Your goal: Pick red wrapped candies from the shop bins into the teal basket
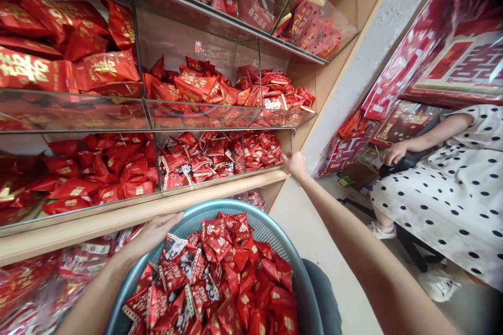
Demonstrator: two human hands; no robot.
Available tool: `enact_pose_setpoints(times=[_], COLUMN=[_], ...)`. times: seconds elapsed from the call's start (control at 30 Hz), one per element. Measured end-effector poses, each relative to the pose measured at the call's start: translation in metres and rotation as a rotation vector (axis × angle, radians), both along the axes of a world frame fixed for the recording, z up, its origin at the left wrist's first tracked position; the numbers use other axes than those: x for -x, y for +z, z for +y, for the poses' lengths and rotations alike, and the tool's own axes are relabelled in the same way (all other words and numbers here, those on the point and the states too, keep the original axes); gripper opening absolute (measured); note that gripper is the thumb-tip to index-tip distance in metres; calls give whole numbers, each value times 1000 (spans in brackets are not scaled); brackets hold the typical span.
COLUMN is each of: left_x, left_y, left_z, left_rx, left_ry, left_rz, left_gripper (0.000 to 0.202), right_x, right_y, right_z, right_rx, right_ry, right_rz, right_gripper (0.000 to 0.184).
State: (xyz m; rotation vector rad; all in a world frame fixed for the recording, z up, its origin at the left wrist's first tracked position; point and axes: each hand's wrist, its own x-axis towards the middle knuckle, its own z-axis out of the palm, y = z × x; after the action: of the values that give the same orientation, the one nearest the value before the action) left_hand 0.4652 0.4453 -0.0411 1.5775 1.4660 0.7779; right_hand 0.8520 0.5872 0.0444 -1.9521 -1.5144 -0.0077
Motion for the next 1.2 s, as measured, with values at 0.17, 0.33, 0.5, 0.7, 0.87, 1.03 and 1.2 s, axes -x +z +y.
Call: enact_pose_setpoints(times=[0.17,0.33,0.5,0.7,0.87,1.03,1.2], left_x=[0,-1,-2,-1,0,-1,-3], left_y=[0,2,4,3,0,1,5], left_z=[0,1,0,-1,1,0,-3], left_rx=[7,-2,11,11,5,21,18], left_ry=[17,-2,3,13,-2,4,22], left_rz=[-6,15,22,-10,-28,-30,-31], left_gripper=[55,55,58,55,52,54,52], right_x=[-5,-5,-1,6,35,78,97], right_y=[-14,-22,-20,-14,-26,-51,-69], right_z=[23,30,16,-23,-83,-152,-181], right_rx=[60,27,-62,-193,-266,-84,-68], right_ry=[-73,-60,53,178,289,382,428], right_rz=[185,371,597,842,1268,1450,1364], right_gripper=[18,20,23,14,18,23,27])
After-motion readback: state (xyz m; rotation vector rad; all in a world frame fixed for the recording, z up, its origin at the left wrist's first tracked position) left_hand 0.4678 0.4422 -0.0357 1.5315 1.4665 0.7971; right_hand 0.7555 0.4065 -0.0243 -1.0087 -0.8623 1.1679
